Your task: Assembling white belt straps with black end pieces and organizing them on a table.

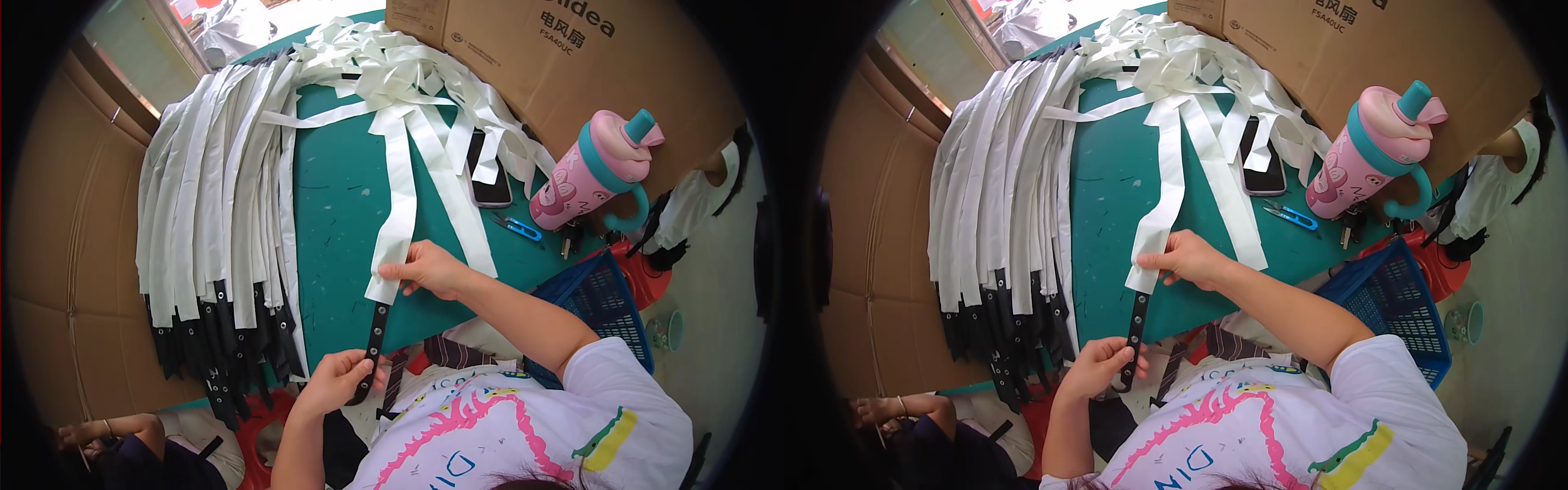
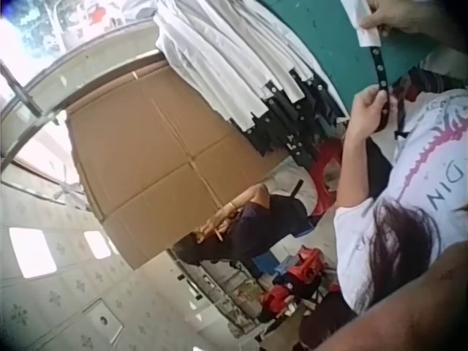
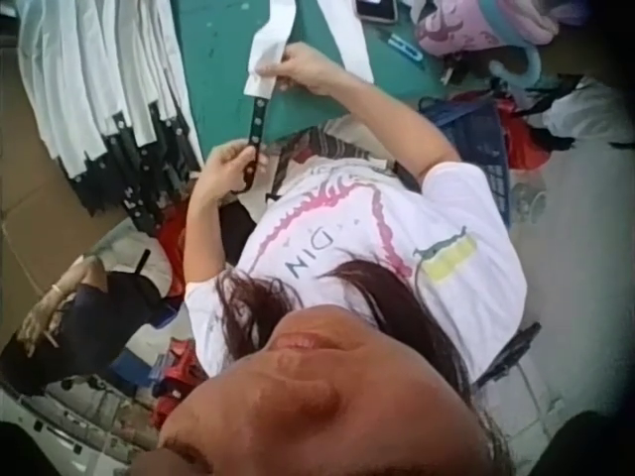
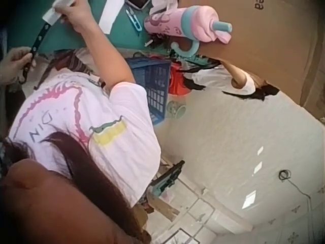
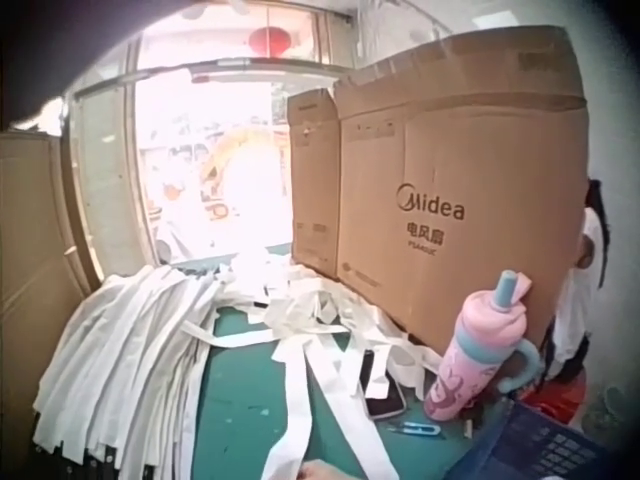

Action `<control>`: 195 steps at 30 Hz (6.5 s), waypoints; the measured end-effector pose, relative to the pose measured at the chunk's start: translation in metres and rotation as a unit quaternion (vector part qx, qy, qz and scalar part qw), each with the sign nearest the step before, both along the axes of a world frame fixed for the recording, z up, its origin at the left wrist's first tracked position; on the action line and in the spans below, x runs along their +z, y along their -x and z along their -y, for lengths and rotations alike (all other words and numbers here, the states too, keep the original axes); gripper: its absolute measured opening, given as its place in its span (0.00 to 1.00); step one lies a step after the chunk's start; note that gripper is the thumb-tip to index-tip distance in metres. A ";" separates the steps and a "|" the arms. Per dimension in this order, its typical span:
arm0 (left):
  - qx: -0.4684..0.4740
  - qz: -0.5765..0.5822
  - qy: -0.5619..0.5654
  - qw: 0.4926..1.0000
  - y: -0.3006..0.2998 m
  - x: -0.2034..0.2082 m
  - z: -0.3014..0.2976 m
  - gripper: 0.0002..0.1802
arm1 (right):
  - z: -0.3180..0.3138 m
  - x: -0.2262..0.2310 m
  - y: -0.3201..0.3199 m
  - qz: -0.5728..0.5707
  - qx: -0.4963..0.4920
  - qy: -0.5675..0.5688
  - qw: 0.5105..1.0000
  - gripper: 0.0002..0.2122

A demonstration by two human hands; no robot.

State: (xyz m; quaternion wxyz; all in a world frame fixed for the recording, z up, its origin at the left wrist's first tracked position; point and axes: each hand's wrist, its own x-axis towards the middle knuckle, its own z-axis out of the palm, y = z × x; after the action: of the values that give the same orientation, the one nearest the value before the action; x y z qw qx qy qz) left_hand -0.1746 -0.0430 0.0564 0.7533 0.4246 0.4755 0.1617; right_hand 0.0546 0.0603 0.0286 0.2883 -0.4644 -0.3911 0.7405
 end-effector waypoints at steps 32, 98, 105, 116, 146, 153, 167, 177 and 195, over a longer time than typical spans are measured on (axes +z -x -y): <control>0.080 -0.021 0.032 0.996 0.107 -0.012 0.152 0.10 | 0.121 -0.003 0.108 -0.030 0.017 0.030 0.999 0.09; 0.142 -0.042 0.010 0.989 0.099 -0.046 0.366 0.10 | 0.331 -0.037 0.137 -0.081 0.150 -0.044 0.984 0.10; 0.281 0.025 -0.011 0.959 0.062 -0.010 0.367 0.21 | 0.396 -0.036 0.146 -0.146 0.257 0.016 0.955 0.27; 0.239 -0.359 -0.107 0.896 0.099 -0.030 0.458 0.16 | 0.415 -0.023 0.127 -0.256 0.347 -0.081 0.898 0.30; 0.464 -0.252 -0.328 0.783 0.294 0.171 -0.182 0.11 | -0.400 0.237 0.147 0.506 0.056 -0.572 0.643 0.19; 0.413 -0.467 -0.460 0.633 0.232 0.136 -0.205 0.24 | -0.448 0.017 0.015 0.603 -0.097 -0.648 0.455 0.15; 0.220 -0.368 -0.621 0.656 0.035 0.060 -0.338 0.13 | -0.651 0.085 -0.116 0.798 -0.050 -0.304 0.518 0.09; -0.052 -0.444 -0.622 0.643 0.042 0.044 -0.482 0.19 | -0.776 -0.002 0.018 0.644 -0.038 -0.561 0.518 0.09; -0.270 -0.591 -0.547 0.528 0.054 -0.062 -0.787 0.30 | -0.950 0.003 0.001 0.628 -0.006 -0.581 0.518 0.17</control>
State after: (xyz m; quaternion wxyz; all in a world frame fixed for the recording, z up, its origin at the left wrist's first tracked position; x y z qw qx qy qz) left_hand -0.2288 0.7436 -0.0051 -0.0716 0.8602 0.4931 -0.1083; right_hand 0.0541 1.0108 0.0318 0.1777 -0.5402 -0.8111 -0.1368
